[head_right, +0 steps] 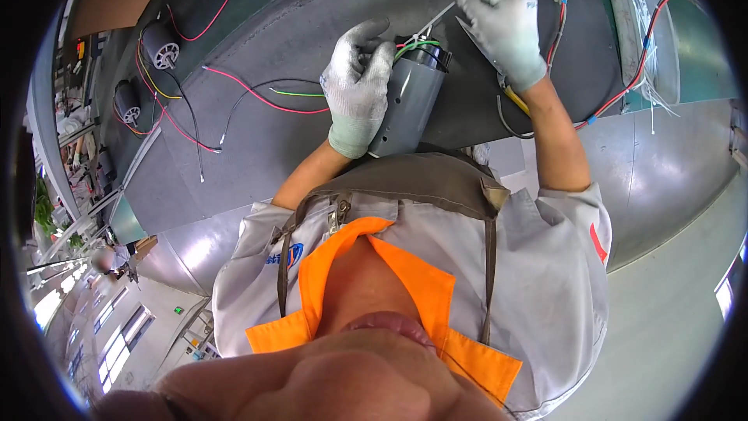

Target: Connecting wires to electric motors on an assembly line.

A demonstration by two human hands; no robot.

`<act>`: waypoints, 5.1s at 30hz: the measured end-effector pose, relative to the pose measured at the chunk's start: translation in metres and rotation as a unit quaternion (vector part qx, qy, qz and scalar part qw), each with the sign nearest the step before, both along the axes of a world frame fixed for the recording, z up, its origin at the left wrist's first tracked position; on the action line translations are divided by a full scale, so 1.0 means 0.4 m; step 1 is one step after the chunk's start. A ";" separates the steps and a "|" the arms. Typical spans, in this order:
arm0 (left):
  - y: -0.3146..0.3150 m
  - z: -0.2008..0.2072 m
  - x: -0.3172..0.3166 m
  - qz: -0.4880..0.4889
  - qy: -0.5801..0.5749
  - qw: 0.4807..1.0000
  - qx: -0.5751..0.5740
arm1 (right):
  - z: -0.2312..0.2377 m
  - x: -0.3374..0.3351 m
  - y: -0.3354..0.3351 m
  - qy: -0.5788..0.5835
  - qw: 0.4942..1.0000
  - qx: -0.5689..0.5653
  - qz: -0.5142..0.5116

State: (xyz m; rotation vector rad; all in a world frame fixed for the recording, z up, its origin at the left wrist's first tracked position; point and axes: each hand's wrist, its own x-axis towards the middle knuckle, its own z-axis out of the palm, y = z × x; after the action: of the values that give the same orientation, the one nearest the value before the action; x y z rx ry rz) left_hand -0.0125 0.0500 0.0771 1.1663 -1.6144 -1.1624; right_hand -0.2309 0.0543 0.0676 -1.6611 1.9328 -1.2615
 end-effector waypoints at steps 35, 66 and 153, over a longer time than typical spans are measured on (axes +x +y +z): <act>-0.081 0.060 0.067 -0.364 -0.464 0.726 -0.353 | 0.017 0.117 -0.123 -0.472 0.850 0.077 0.219; -0.271 -0.014 -0.014 -0.277 0.252 0.838 0.397 | 0.097 -0.087 0.315 -0.083 0.958 0.245 0.121; 0.007 0.132 0.361 0.094 0.325 0.912 0.232 | 0.133 0.444 0.018 -0.470 0.776 0.151 0.393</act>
State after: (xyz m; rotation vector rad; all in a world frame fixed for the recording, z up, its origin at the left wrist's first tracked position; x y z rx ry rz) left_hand 0.1317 0.0527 0.1297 1.0232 -0.7240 -1.6372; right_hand -0.0535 0.0616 0.1207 -1.0809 0.6500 -1.0110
